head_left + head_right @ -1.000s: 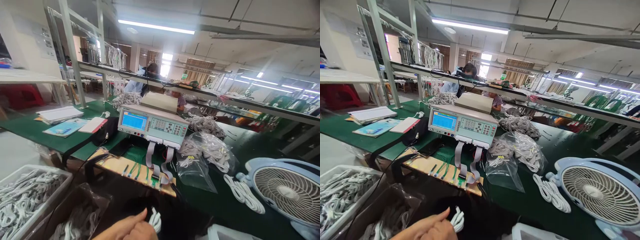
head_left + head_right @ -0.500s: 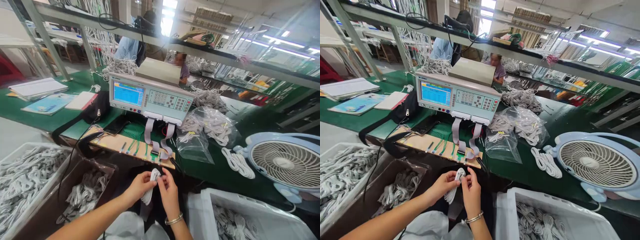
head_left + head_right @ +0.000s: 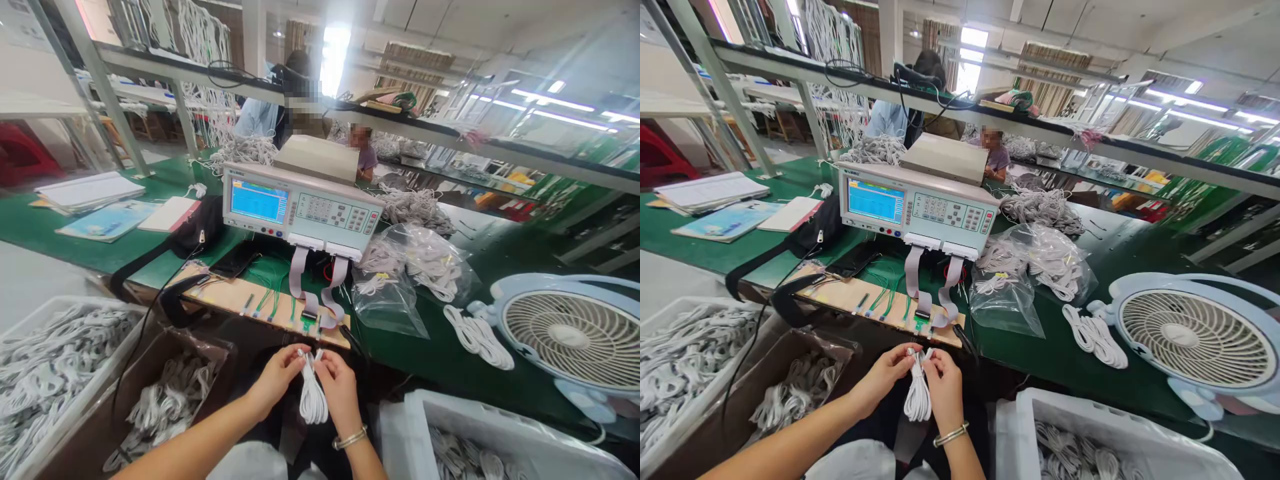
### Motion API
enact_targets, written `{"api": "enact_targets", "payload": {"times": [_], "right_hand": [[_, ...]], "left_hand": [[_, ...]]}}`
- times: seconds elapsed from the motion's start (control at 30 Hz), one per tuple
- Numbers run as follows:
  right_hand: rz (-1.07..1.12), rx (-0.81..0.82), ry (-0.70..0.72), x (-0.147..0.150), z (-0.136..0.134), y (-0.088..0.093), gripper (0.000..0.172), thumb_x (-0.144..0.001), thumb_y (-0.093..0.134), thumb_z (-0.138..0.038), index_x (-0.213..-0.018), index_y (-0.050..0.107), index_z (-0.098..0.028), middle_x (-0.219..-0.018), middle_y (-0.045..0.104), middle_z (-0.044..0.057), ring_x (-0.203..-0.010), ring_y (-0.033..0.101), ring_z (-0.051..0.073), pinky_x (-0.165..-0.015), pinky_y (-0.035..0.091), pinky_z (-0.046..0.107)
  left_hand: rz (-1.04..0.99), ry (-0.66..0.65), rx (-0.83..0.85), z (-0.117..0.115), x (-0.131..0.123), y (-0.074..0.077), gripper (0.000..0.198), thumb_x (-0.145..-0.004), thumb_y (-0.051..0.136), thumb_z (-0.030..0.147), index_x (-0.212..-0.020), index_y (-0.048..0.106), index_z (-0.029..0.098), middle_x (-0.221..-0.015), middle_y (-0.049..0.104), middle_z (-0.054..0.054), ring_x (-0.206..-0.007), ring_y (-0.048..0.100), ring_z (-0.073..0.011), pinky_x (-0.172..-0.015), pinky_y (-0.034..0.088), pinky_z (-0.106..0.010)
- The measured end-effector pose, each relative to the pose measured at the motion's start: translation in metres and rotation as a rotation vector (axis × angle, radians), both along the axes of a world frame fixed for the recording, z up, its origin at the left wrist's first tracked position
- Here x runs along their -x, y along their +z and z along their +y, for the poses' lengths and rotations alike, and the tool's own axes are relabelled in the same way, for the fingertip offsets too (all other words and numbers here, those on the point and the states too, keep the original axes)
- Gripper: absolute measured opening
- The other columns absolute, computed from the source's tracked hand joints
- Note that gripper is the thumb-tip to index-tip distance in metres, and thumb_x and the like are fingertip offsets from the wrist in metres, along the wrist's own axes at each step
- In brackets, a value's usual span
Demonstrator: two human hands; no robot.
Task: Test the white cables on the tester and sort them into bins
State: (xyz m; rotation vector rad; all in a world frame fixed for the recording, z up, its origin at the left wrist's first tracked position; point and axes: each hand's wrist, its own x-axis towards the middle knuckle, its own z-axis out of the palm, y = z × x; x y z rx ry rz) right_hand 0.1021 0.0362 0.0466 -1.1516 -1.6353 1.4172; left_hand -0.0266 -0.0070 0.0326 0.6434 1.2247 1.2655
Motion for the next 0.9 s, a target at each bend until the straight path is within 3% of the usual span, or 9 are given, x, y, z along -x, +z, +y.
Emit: {"api": "enact_targets", "payload": {"times": [0.07, 0.13, 0.3, 0.5, 0.6, 0.77, 0.9], "right_hand": [[0.053, 0.078, 0.013, 0.002, 0.006, 0.000, 0.026, -0.071, 0.057, -0.034, -0.085, 0.059, -0.012, -0.076, 0.066, 0.008, -0.067, 0.060, 0.020, -0.060, 0.046, 0.028], [0.085, 0.120, 0.010, 0.004, 0.011, -0.001, 0.027, -0.070, 0.059, -0.034, -0.085, 0.061, -0.013, -0.077, 0.066, 0.009, -0.067, 0.060, 0.020, -0.059, 0.046, 0.028], [0.131, 0.181, -0.020, 0.006, 0.019, 0.003, 0.027, -0.067, 0.063, -0.032, -0.086, 0.062, -0.012, -0.071, 0.066, 0.007, -0.066, 0.060, 0.020, -0.060, 0.046, 0.029], [0.310, 0.375, -0.117, 0.016, 0.017, -0.002, 0.027, -0.066, 0.063, -0.035, -0.081, 0.062, -0.013, -0.066, 0.065, 0.005, -0.057, 0.058, 0.016, -0.053, 0.045, 0.026], [0.212, 0.222, -0.140, 0.016, 0.013, -0.001, 0.027, -0.070, 0.059, -0.036, -0.086, 0.061, -0.014, -0.070, 0.065, 0.005, -0.061, 0.058, 0.017, -0.055, 0.045, 0.025], [-0.162, -0.111, 0.041, -0.003, 0.012, 0.014, 0.029, -0.076, 0.052, -0.036, -0.097, 0.058, -0.017, -0.083, 0.066, 0.008, -0.070, 0.060, 0.020, -0.062, 0.046, 0.027], [-0.299, -0.286, -0.003, -0.014, 0.012, 0.015, 0.028, -0.074, 0.053, -0.035, -0.096, 0.059, -0.018, -0.089, 0.065, 0.010, -0.080, 0.060, 0.023, -0.071, 0.046, 0.029]], "left_hand": [[0.163, 0.030, -0.043, 0.001, 0.004, -0.001, 0.032, -0.067, 0.057, 0.037, -0.093, 0.058, 0.018, -0.089, 0.052, -0.004, -0.076, 0.048, -0.0129, -0.064, 0.039, -0.022], [0.194, 0.017, -0.045, 0.003, 0.009, -0.001, 0.032, -0.066, 0.057, 0.037, -0.092, 0.060, 0.018, -0.089, 0.052, -0.004, -0.075, 0.049, -0.0133, -0.061, 0.040, -0.021], [-0.016, -0.044, -0.006, 0.009, 0.016, 0.006, 0.036, -0.065, 0.060, 0.037, -0.092, 0.059, 0.012, -0.076, 0.059, -0.005, -0.068, 0.051, -0.0122, -0.062, 0.043, -0.023], [-0.249, -0.050, 0.097, 0.013, 0.026, 0.012, 0.031, -0.061, 0.065, 0.037, -0.076, 0.060, 0.010, -0.063, 0.055, -0.002, -0.053, 0.049, -0.0067, -0.056, 0.043, -0.020], [-0.312, -0.073, 0.171, 0.015, 0.029, 0.012, 0.028, -0.060, 0.066, 0.035, -0.070, 0.057, 0.010, -0.064, 0.056, -0.002, -0.053, 0.050, -0.0060, -0.056, 0.044, -0.019], [-0.331, -0.057, 0.193, 0.022, 0.024, 0.014, 0.023, -0.062, 0.063, 0.031, -0.063, 0.048, 0.013, -0.062, 0.058, -0.002, -0.049, 0.050, -0.0052, -0.051, 0.043, -0.017], [-0.321, -0.035, 0.186, 0.026, 0.020, 0.015, 0.024, -0.060, 0.064, 0.028, -0.060, 0.045, 0.014, -0.057, 0.057, -0.002, -0.043, 0.047, -0.0046, -0.046, 0.039, -0.016]]}}
